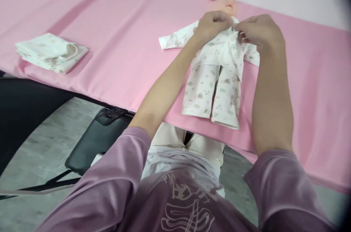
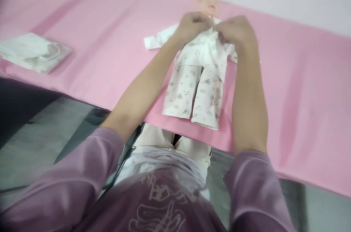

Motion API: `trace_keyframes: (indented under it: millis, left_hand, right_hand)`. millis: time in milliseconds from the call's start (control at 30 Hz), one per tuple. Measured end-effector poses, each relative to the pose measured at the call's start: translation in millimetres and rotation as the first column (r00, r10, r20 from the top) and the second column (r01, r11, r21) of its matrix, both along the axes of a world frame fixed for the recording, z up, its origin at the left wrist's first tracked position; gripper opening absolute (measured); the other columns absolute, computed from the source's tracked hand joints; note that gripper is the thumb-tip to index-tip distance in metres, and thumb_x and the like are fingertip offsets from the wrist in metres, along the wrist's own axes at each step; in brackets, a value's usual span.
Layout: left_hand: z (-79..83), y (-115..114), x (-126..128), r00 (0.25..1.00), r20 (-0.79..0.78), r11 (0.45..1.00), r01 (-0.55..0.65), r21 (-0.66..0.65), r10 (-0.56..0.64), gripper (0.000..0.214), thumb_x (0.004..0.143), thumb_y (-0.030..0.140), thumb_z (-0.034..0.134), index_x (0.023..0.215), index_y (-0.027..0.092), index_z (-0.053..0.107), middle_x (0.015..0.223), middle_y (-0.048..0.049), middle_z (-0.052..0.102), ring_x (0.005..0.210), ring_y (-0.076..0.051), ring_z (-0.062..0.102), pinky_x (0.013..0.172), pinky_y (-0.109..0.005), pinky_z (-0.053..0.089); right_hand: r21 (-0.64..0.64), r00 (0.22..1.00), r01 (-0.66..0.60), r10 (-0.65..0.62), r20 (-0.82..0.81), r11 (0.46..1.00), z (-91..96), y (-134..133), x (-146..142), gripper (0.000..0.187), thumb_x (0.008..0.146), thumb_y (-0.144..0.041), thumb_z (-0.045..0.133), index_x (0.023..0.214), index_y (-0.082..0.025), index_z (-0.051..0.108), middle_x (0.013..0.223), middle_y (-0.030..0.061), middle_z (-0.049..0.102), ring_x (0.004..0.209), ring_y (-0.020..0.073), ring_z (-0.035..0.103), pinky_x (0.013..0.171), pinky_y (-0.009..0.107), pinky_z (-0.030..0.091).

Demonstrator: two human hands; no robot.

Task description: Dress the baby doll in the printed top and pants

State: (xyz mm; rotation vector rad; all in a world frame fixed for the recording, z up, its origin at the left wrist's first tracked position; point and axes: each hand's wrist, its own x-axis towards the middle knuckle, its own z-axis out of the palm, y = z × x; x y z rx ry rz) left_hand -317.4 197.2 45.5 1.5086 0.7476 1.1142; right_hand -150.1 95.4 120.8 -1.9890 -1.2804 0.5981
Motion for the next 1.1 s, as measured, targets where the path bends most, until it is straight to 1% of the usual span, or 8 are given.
trace_keyframes:
  millis: [100, 200, 267, 467, 633, 800, 967, 1100]
  left_hand:
    - [-10.2, 12, 4, 0.999, -0.041, 0.994, 0.024, 0.105, -0.02, 0.021, 0.095, 0.031, 0.093, 0.077, 0.033, 0.084, 0.096, 0.0008, 0.088, 0.108, -0.025, 0.076, 0.109, -0.047, 0.058]
    - [-12.2, 18, 5, 0.998, -0.06, 0.996, 0.03, 0.083, -0.025, 0.021, 0.08, 0.041, 0.096, 0.066, 0.041, 0.081, 0.091, 0.0039, 0.089, 0.114, -0.033, 0.079, 0.106, -0.056, 0.057]
    - [-8.8, 15, 4, 0.997, -0.069, 0.997, 0.043, 0.06, -0.039, 0.024, 0.083, 0.04, 0.094, 0.063, 0.041, 0.081, 0.093, 0.0037, 0.09, 0.117, -0.035, 0.081, 0.105, -0.058, 0.056]
    - [2.2, 0, 3, 0.994, -0.103, 1.0, -0.025, 0.002, 0.025, 0.051, 0.112, 0.021, 0.086, 0.065, 0.029, 0.067, 0.082, -0.0011, 0.077, 0.095, -0.02, 0.061, 0.095, -0.041, 0.05]
    - [2.0, -2, 4, 0.996, -0.085, 0.999, -0.04, -0.024, 0.038, 0.052, 0.112, 0.018, 0.087, 0.066, 0.024, 0.065, 0.074, 0.0017, 0.061, 0.088, -0.015, 0.052, 0.084, -0.036, 0.039]
    - [6.5, -5, 2, 0.997, -0.076, 0.997, -0.03, -0.074, 0.024, 0.047, 0.113, 0.02, 0.089, 0.07, 0.02, 0.071, 0.079, 0.0012, 0.068, 0.091, -0.014, 0.055, 0.088, -0.033, 0.045]
    - [7.1, -3, 4, 0.995, -0.093, 0.996, -0.036, -0.086, 0.028, 0.051, 0.115, 0.02, 0.09, 0.068, 0.022, 0.07, 0.08, -0.0003, 0.069, 0.094, -0.014, 0.056, 0.089, -0.034, 0.045]
    - [8.1, -4, 4, 0.998, -0.06, 0.994, -0.03, -0.105, 0.024, 0.055, 0.114, 0.02, 0.09, 0.065, 0.024, 0.068, 0.081, -0.0025, 0.073, 0.098, -0.016, 0.057, 0.093, -0.037, 0.046]
  right_hand:
    - [0.073, 0.996, -0.015, 0.022, -0.088, 0.997, -8.8, 8, 2, 0.037, 0.113, -0.011, 0.083, 0.078, -0.021, 0.074, 0.077, 0.0018, 0.067, 0.071, 0.0139, 0.061, 0.079, 0.031, 0.054]
    - [0.098, 0.994, -0.014, 0.025, -0.109, 0.995, -13.0, 10, 0, 0.035, 0.114, -0.011, 0.081, 0.081, -0.023, 0.074, 0.074, 0.0002, 0.064, 0.069, 0.0141, 0.057, 0.07, 0.03, 0.047]
    - [0.098, 0.994, -0.02, 0.031, -0.109, 0.995, -13.2, 9, -1, 0.032, 0.114, -0.011, 0.08, 0.085, -0.024, 0.076, 0.075, -0.0002, 0.066, 0.069, 0.0144, 0.057, 0.069, 0.03, 0.047]
    - [0.11, 0.989, -0.035, 0.05, -0.139, 0.993, -14.2, 9, 4, 0.028, 0.113, -0.01, 0.081, 0.089, -0.024, 0.076, 0.079, -0.0002, 0.068, 0.071, 0.0153, 0.059, 0.079, 0.032, 0.056]
    - [0.102, 0.973, -0.017, 0.04, -0.228, 0.995, -11.0, 8, -1, 0.031, 0.117, -0.011, 0.079, 0.09, -0.024, 0.073, 0.083, 0.0, 0.068, 0.072, 0.0137, 0.06, 0.076, 0.028, 0.057]
    - [0.109, 0.949, -0.01, 0.044, -0.311, 0.994, -5.8, 4, -7, 0.032, 0.108, 0.003, 0.077, 0.089, -0.022, 0.071, 0.087, -0.0003, 0.069, 0.076, 0.012, 0.064, 0.077, 0.025, 0.059]
    - [0.147, 0.964, -0.069, 0.104, -0.246, 0.987, -12.9, 1, 4, 0.027, 0.108, 0.004, 0.079, 0.103, -0.023, 0.079, 0.088, -0.0016, 0.073, 0.077, 0.0137, 0.065, 0.081, 0.028, 0.059]
    - [0.282, 0.963, -0.177, 0.224, -0.147, 0.943, -27.4, 4, 16, 0.027, 0.101, -0.004, 0.096, 0.108, -0.024, 0.08, 0.115, 0.0009, 0.084, 0.085, 0.0143, 0.069, 0.083, 0.032, 0.06]
